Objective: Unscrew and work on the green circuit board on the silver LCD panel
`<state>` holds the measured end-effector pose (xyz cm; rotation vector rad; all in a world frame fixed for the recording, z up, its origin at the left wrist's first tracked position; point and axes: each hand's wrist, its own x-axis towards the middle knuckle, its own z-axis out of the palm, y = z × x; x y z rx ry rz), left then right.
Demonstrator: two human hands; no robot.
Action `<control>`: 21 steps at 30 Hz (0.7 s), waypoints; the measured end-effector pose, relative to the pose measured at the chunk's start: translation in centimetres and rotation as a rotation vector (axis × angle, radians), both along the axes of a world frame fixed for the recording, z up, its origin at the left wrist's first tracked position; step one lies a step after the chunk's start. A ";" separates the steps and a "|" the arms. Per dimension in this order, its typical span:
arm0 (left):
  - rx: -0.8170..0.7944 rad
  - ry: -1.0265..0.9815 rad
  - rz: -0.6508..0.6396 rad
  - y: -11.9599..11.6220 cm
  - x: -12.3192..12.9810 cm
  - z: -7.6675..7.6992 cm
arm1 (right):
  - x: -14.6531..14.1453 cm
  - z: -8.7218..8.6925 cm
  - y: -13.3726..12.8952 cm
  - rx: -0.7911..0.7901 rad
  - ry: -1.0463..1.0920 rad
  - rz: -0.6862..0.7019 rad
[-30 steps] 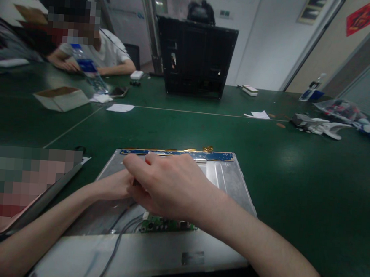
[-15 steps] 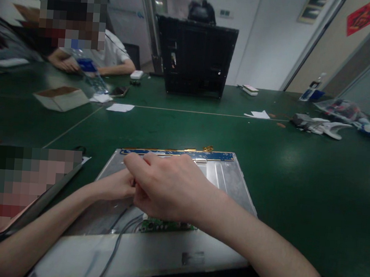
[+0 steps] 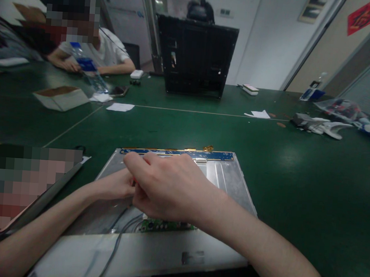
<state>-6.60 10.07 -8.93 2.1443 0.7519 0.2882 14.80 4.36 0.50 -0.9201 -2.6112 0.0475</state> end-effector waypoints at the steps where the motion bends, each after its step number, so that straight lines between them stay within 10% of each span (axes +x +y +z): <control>1: -0.008 -0.006 0.003 0.0 0.0 0.1 | 0.0 0.0 0.0 0.000 0.001 0.003; 21: 0.009 0.009 0.037 0.0 0.0 0.0 | 0.0 -0.1 0.2 -0.031 -0.014 -0.003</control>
